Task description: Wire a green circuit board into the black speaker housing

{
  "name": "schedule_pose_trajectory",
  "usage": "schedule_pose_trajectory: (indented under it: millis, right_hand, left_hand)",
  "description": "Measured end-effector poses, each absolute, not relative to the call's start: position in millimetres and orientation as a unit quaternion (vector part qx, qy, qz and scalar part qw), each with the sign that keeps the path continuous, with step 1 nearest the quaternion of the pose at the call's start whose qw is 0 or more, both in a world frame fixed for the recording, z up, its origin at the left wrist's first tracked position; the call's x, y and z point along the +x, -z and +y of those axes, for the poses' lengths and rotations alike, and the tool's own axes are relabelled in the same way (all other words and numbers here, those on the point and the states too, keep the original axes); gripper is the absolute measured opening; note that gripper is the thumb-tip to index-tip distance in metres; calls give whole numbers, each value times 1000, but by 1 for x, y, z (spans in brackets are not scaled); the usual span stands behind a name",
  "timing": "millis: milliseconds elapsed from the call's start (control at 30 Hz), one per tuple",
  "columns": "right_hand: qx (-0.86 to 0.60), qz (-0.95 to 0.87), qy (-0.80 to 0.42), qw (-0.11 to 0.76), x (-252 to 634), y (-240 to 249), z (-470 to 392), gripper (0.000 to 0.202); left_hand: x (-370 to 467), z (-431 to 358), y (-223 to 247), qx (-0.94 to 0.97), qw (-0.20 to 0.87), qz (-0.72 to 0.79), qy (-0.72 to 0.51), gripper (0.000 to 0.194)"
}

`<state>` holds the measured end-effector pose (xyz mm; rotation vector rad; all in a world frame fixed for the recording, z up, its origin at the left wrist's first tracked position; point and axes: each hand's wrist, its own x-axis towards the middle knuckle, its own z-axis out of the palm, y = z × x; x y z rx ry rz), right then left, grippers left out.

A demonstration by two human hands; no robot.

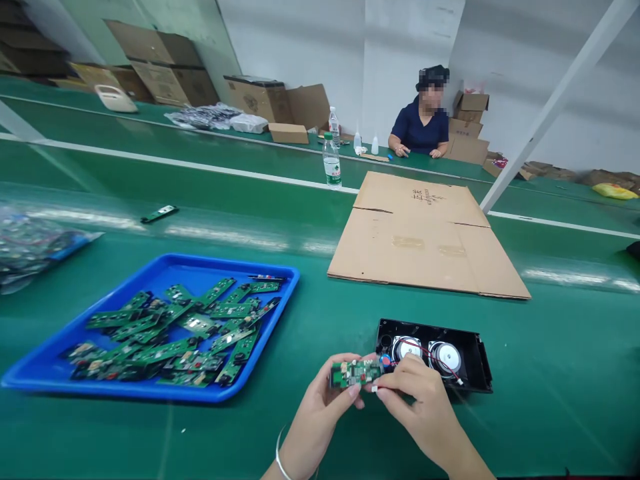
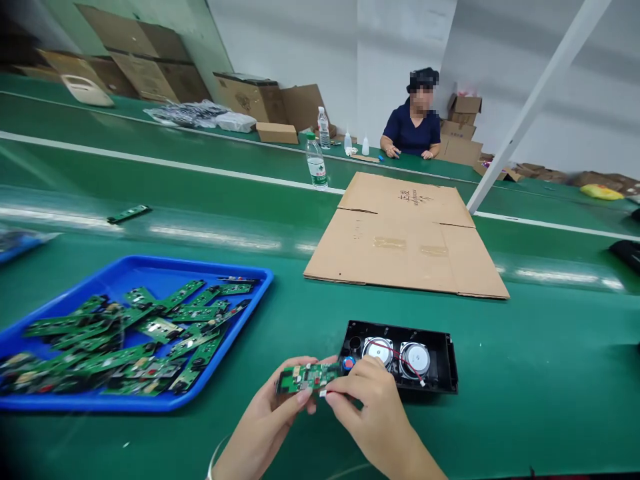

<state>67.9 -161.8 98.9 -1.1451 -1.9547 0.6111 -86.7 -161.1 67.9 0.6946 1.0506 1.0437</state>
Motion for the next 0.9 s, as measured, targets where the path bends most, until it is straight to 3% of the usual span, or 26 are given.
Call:
schedule_pose_trajectory:
  millis: [333,467,900]
  right_hand:
    - [-474,-776,-165,383,56,-79,-169,18]
    - [-472,-766,-108,423,51,-73,-169,17]
    - [-459,-756,-23,466,42,-68,-171,14]
  left_hand:
    - [-86,-171,-62,352,677,453,-461,38]
    - [-87,-175,-60,383,645,475,-460,46]
    - [-80,-179,-60,381,618,491,-481,39]
